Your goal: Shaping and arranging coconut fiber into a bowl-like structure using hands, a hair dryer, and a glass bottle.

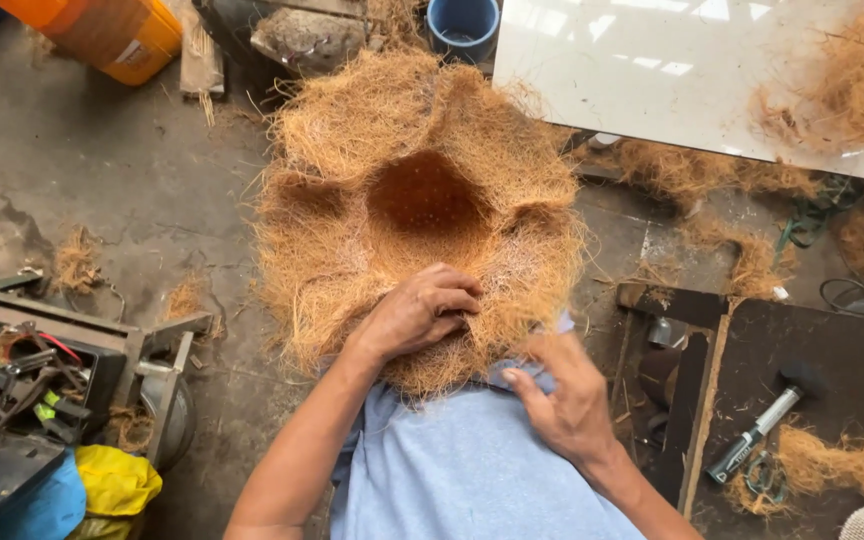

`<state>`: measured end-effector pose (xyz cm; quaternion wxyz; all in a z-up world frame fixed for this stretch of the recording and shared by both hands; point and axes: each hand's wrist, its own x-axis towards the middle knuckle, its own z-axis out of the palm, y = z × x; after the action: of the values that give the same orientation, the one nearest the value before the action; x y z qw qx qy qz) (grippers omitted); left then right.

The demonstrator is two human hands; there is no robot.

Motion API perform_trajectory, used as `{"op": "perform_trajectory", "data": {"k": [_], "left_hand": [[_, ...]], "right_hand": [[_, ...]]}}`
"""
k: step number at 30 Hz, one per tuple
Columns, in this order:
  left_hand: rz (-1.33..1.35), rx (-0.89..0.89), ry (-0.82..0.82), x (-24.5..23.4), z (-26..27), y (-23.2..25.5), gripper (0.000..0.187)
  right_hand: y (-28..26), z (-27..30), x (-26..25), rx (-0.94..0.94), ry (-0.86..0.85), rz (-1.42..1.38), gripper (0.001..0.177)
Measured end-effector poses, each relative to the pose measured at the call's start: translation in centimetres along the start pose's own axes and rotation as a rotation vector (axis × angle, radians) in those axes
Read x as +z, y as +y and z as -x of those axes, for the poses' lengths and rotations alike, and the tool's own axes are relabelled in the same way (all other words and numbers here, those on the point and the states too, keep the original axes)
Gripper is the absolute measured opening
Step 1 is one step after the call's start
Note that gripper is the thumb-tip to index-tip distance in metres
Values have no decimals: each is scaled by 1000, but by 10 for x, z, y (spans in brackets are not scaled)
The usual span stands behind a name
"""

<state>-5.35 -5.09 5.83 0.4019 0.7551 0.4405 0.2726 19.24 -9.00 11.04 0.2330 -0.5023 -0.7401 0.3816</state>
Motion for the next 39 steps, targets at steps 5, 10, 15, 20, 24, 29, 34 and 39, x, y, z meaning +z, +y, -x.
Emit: {"op": "perform_trajectory", "data": {"k": [5,10,15,20,24,29,34,39], "left_hand": [[-89,-45,52,9,-2,-4,28],[-101,-64,72,10,-3,-5,21],[-66,-60,76,11,3,-2,15],[16,-9,138,11,6,-7,16],[57,-85,96,10,3,-4,15],[-467,-213,147,-1,24,18,71],[-533,-297,109,8,29,3,59],[-491,-438,-42,4,29,3,59]], "right_hand": [[-21,-13,6,-371,264,460,64],[-38,-23,-17,-359,364,404,62],[-26,-27,13,-267,94,549,67],[18,-36,41,-275,4,565,24],[32,-38,47,-198,-31,565,19],[36,-41,38,-259,-47,506,19],[12,-102,13,-503,-126,587,65],[51,-132,28,-637,-510,822,57]]}}
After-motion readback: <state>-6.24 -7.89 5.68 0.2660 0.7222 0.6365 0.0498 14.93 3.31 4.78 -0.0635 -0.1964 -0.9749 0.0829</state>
